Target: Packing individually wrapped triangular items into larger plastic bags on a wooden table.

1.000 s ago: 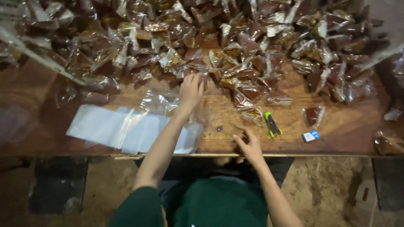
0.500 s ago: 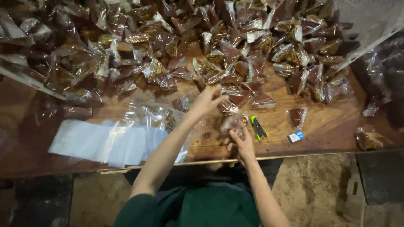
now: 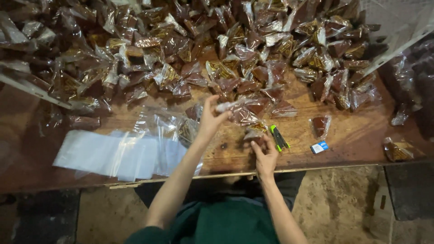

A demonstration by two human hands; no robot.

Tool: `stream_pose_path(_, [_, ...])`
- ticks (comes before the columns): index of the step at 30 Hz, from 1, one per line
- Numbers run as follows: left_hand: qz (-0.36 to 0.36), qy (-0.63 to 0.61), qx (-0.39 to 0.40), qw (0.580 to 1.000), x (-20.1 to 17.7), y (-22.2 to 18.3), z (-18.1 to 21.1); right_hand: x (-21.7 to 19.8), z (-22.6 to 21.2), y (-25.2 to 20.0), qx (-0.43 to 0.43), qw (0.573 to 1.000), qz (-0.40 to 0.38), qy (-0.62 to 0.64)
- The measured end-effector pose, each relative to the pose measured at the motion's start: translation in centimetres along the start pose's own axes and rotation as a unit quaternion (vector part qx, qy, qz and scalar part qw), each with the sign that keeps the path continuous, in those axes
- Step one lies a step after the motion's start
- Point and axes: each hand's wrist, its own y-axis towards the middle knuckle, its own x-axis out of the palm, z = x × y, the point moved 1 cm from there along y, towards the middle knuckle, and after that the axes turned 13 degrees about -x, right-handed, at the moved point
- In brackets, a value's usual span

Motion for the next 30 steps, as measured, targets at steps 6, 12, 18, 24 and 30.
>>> stream_pose_path(6, [0.005, -0.078, -0.085, 0.993, 1.7, -4.8, -3.5, 7.3, -16.0, 0.0, -0.244, 0.962, -0.120, 0.000])
stream_pose_path(12, [0.009, -0.090, -0.037, 0.995, 2.6, -9.7, 1.6, 8.7, -15.4, -0.5, -0.137, 0.975, -0.161, 0.072])
stream_pose_path(18, [0.012, 0.233, 0.155, 0.960, 0.4, -10.6, 2.3, 6.9, -17.8, 0.5, -0.056, 0.963, -0.254, -0.066])
stream_pose_path(24, [0.151, 0.363, 0.134, 0.910, -3.0, -10.6, 0.2, 2.1, -7.5, 1.5, -0.297, 0.611, -0.441, -0.586])
stream_pose_path(30, [0.203, 0.483, 0.112, 0.844, -2.8, -9.1, -5.5, 4.1, -13.8, 3.4, -0.088, 0.779, -0.521, -0.338])
